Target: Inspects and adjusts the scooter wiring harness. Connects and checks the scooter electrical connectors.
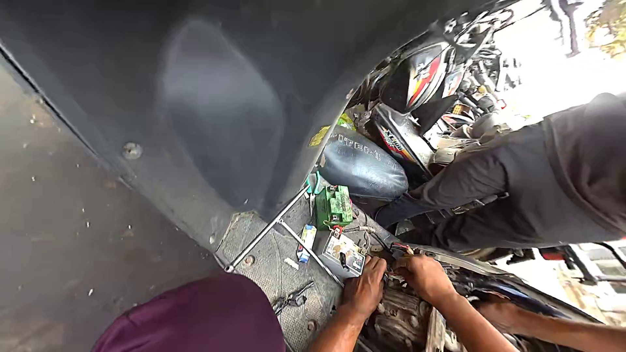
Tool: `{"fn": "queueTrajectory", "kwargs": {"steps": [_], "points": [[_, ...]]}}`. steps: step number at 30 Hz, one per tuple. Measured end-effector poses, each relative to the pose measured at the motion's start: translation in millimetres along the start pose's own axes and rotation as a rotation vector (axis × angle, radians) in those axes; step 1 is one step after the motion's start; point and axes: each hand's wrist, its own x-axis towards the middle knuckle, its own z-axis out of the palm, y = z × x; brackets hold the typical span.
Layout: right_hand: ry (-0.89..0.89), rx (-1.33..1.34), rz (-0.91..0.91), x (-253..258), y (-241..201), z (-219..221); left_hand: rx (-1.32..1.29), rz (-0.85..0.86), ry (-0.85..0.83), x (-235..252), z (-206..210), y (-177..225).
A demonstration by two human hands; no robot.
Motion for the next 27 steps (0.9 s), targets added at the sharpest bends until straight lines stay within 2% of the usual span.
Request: {"fn": "queueTrajectory", "kwargs": {"steps": [5,7,12,17,21,27], "points": [[0.109,0.046,-0.054,-8,9,-4,-0.044,-0.041,-0.015,2,0,-3],[0.087,0.046,-0.095,-7,10,-4,-0.020,-0.062,-0.033,1,3,-3],[0.042,-0.038,-0.209,2,11,-4,0.079,0.038,0.138,1,14,-9],[-0.044,-0.183,-0.313,8,11,-8,0.083,0.104,0.163,2,13,-11],[-0.136,-0.185,-0.403,24,20,-14,0.046,0.100,0.167,2,10,-11],[-0.026,-0.075,-0.493,32,39,4,-0.054,0.086,0.208,6,13,-14]]}}
